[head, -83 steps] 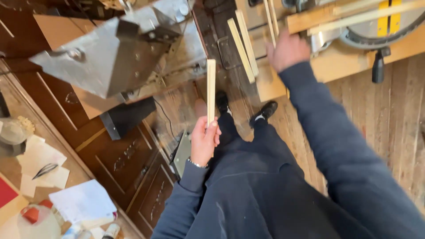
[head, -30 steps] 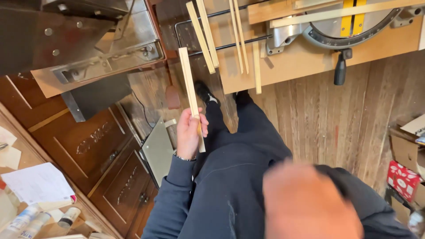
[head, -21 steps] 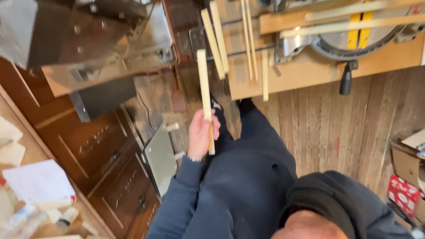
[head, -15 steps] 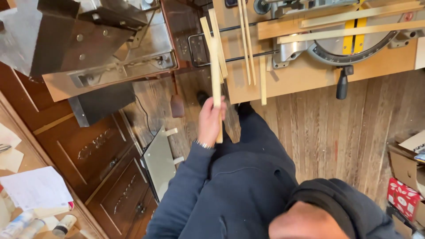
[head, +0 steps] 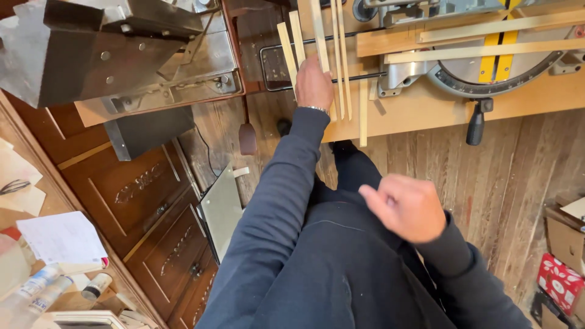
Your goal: Cutting wood molding strips to size using a manual miter guillotine and a power miter saw.
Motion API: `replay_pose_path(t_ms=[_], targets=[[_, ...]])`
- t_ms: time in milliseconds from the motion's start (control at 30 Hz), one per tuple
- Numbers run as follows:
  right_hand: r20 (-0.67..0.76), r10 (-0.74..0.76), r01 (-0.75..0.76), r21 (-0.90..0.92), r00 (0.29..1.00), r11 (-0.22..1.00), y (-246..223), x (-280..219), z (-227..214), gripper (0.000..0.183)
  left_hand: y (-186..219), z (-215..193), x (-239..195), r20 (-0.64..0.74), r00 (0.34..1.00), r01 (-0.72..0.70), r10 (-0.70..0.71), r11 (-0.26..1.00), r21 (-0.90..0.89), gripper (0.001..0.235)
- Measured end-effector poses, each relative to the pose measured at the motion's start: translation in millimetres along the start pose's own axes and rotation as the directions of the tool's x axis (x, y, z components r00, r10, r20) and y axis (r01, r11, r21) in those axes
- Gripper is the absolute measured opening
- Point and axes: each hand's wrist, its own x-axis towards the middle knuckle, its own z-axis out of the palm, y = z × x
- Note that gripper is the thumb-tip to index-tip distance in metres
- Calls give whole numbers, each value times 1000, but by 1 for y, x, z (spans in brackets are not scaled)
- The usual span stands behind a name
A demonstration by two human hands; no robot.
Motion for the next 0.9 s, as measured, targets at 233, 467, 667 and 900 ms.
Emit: replay_pose_path(t_ms=[233, 467, 667, 900], targets=[[35, 403, -400, -68, 915, 914, 151, 18, 64, 40, 17, -16, -4, 91, 996, 1, -17, 985, 173, 26], [-31, 444, -438, -237, 896, 867, 212, 73, 124, 52, 5, -77, -40, -12, 999, 40, -39, 997, 72, 12], [19, 466, -430, -355, 885, 830, 227, 72, 147, 46, -15, -115, -91, 47, 989, 145, -143, 989, -33, 10], [93, 501, -500, -32, 861, 865, 184, -10, 144, 28, -48, -128, -143, 298, 952, 100, -70, 991, -87, 15]])
